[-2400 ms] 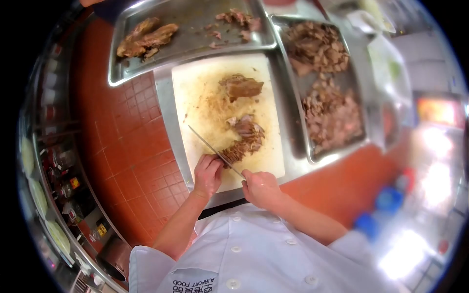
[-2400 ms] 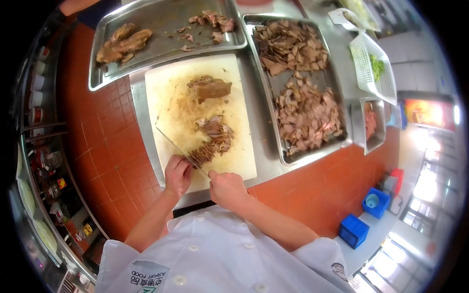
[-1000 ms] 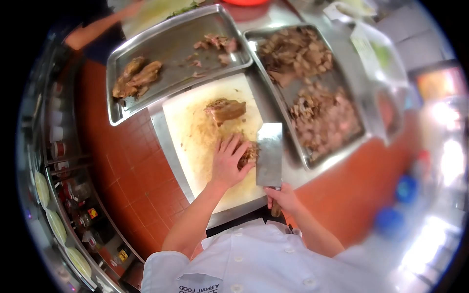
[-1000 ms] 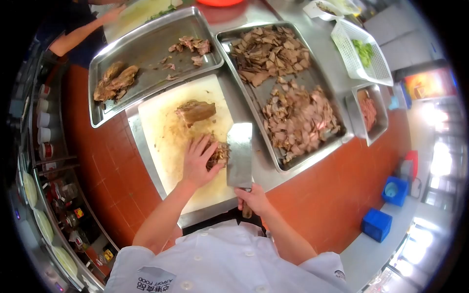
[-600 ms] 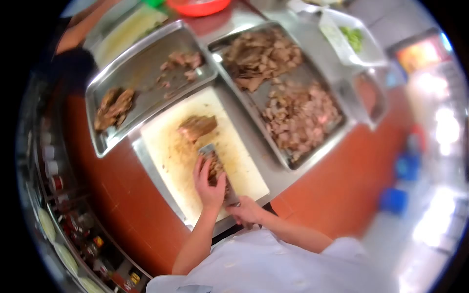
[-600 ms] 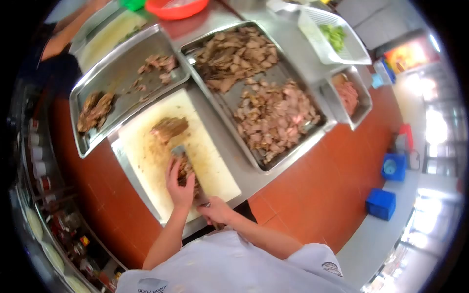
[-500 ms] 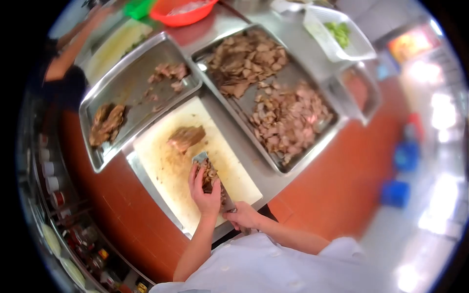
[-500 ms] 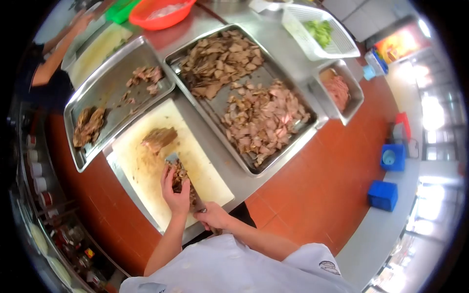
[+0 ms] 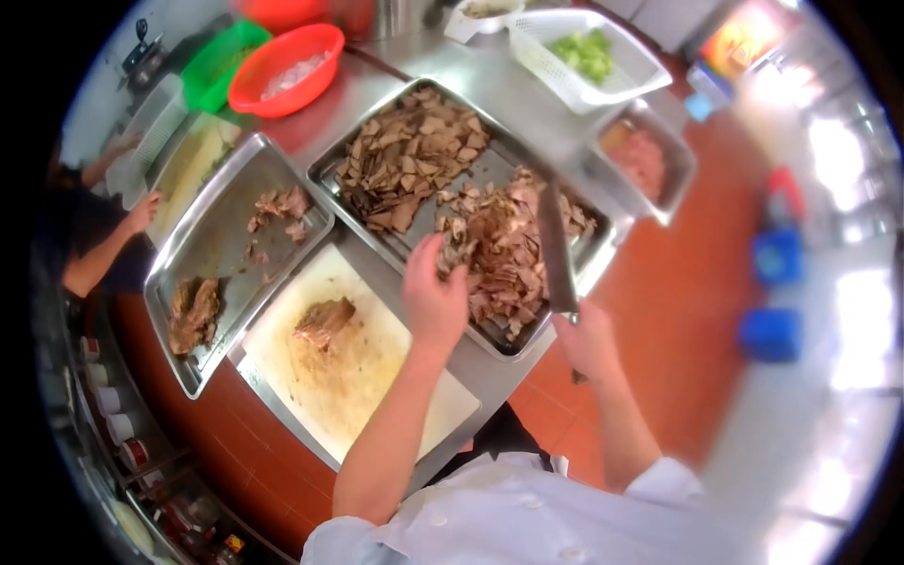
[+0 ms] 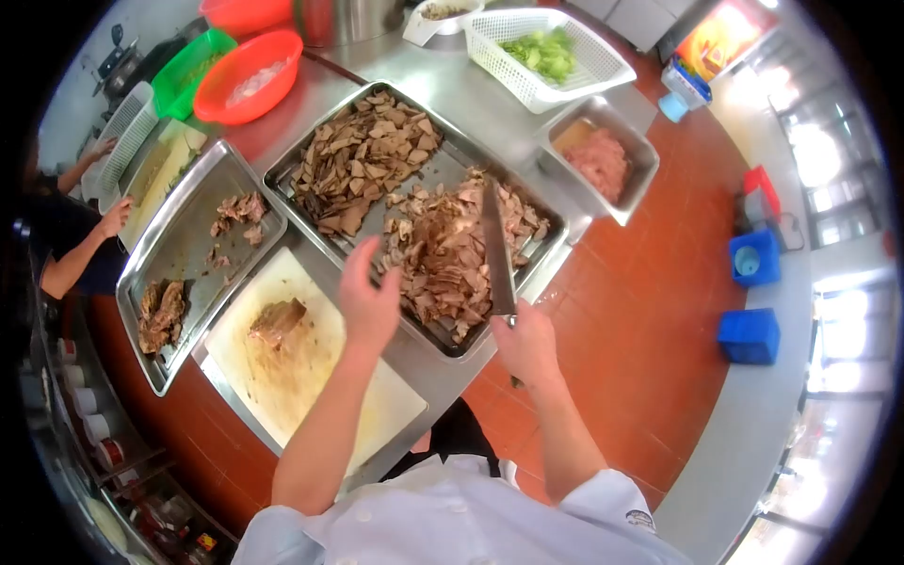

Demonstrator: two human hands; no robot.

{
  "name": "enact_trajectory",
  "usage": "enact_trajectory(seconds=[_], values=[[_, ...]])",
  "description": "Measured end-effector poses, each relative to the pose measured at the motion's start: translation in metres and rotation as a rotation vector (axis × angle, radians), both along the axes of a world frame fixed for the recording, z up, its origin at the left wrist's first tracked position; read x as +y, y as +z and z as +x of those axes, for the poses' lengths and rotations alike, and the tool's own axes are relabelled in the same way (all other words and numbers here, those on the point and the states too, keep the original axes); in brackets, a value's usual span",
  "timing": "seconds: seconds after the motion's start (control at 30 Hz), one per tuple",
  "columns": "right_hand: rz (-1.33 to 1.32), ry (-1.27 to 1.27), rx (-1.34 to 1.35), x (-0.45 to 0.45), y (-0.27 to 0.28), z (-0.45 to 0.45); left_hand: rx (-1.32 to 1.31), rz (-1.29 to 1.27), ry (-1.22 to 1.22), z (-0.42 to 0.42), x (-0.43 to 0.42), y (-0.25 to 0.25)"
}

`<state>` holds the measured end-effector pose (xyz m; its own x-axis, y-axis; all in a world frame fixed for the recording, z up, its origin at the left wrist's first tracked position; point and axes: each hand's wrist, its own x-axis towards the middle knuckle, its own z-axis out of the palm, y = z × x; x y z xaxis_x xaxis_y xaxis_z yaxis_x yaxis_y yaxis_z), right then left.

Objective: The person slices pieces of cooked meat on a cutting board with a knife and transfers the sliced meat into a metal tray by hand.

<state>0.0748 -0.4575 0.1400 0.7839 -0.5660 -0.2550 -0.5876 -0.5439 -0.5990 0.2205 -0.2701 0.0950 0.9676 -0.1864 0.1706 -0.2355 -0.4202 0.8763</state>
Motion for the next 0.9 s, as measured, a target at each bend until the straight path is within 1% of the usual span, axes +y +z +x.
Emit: enact_trajectory(seconds=[0.07,0.13,0.2,0.27,0.3,0.37,0.43,0.53,0.6,0.67,0.77,0.8,0.9], values=[[0.100,-0.115,-0.058,-0.003,-0.007,-0.011,0.098,0.056,0.069,0.006,0.039,-0.001],[0.156,-0.131,-0.061,0.000,-0.017,-0.023,0.085,0.226,0.084,0.019,0.095,-0.012],[0.206,-0.145,-0.076,0.008,-0.015,-0.027,0.147,0.190,0.156,0.029,0.144,-0.026],[0.254,-0.163,-0.094,0.029,-0.001,-0.027,0.174,0.374,0.105,0.033,0.183,-0.037],[0.287,-0.139,-0.119,0.034,-0.007,-0.032,0.188,0.466,0.079,0.033,0.196,-0.042],[0.345,-0.078,-0.180,0.044,-0.021,-0.036,0.106,0.504,0.013,0.030,0.210,-0.049],[0.383,-0.083,-0.099,0.058,-0.015,-0.037,0.065,0.530,-0.033,0.027,0.219,-0.052],[0.525,-0.009,0.062,0.090,-0.001,-0.039,0.113,0.574,-0.023,0.015,0.229,-0.048],[0.622,0.003,0.198,0.105,-0.001,-0.038,0.178,0.571,0.005,-0.002,0.228,-0.041],[0.569,0.124,0.168,0.118,-0.021,-0.048,0.250,0.542,0.016,-0.022,0.224,-0.035],[0.546,0.226,0.193,0.131,-0.028,-0.054,0.615,0.447,0.140,-0.051,0.212,-0.002],[0.549,0.251,0.216,0.135,-0.029,-0.055,0.687,0.285,0.194,-0.062,0.212,0.000],[0.527,0.309,0.241,0.143,-0.041,-0.059,0.717,0.250,0.261,-0.084,0.216,-0.009]])
